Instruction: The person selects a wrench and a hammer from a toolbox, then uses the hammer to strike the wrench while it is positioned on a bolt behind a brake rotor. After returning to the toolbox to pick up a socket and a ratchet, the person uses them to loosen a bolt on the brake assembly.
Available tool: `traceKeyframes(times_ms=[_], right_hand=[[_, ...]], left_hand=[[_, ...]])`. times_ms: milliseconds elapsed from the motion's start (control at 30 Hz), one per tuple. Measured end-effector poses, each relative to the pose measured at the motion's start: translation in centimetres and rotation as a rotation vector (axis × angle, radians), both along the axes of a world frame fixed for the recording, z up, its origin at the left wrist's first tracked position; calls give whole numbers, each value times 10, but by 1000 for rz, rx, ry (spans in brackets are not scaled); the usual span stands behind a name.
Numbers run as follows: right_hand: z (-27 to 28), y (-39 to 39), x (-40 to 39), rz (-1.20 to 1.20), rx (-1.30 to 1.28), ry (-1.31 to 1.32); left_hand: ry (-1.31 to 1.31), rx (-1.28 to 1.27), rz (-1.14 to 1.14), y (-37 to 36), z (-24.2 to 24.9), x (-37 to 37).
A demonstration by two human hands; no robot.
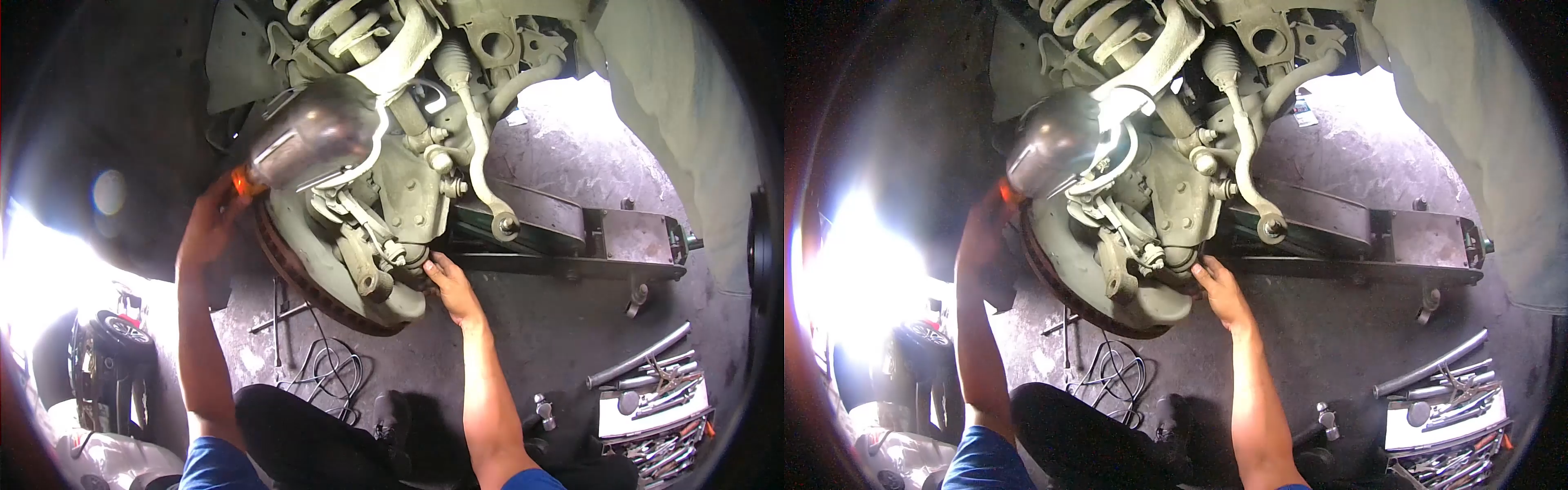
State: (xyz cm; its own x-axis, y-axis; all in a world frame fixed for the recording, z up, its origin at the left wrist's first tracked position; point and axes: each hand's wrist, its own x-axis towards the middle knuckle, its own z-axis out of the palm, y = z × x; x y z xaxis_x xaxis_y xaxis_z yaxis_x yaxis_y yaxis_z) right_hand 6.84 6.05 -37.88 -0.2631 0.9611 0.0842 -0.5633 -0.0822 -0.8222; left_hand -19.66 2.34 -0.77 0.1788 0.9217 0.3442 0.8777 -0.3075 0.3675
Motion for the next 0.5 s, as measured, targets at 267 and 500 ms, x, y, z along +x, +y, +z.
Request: traceKeyframes(times_ms=[267,500], right_hand=[[26,-5,17,143,-23,20],[32,-7,24,71,-55,-84]], left_hand=[[61,-126,1,14,18,10],[-15,169,-195,-6,2,32]])
